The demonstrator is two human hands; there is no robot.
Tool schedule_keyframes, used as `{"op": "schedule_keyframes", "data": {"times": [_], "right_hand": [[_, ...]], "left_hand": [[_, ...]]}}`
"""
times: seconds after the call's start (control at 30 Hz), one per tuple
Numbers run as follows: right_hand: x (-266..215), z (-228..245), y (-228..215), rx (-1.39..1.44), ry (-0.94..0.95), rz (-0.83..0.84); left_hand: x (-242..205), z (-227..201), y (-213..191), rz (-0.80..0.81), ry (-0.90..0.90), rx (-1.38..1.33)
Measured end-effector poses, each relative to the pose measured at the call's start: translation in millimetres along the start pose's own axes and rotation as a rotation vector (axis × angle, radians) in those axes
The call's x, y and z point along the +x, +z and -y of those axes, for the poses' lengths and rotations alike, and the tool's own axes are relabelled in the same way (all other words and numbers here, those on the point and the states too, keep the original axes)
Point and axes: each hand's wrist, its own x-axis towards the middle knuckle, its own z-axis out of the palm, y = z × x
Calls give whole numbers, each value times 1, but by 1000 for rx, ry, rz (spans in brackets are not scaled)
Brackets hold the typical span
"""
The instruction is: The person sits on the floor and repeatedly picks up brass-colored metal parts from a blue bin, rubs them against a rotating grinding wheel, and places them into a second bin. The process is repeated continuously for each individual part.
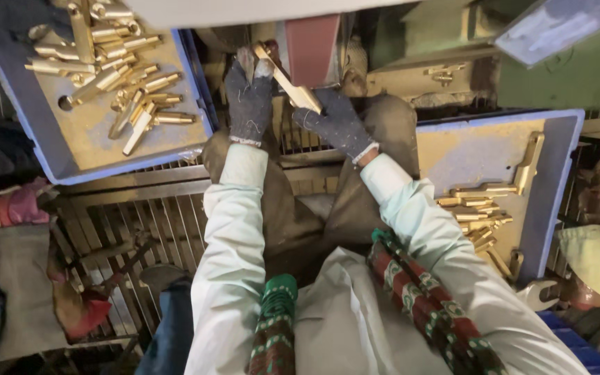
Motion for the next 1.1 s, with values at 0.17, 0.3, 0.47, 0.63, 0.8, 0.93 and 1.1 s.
{"op": "schedule_keyframes", "data": {"times": [0.17, 0.3, 0.47, 0.63, 0.8, 0.93, 1.1], "right_hand": [[-12, -2, -17, -118, -413, -110], [-52, -9, -31, 722, -191, -42], [-51, -10, -48, 504, -370, -142], [-10, -17, -66, 536, -336, -88], [12, -46, -55, 716, -37, -140], [32, -66, -47, 446, -155, -235], [47, -63, -40, 707, 141, -222]], "left_hand": [[-7, -54, -20, 29, -429, -179], [-41, -115, -54, 223, -391, -506], [-46, -112, -49, 253, -189, -177], [-38, -50, -27, 204, -213, 19], [-50, -25, 1, 58, -699, -156], [-42, -23, 12, 37, -711, -215], [-30, -13, 17, 51, -845, -257]]}}
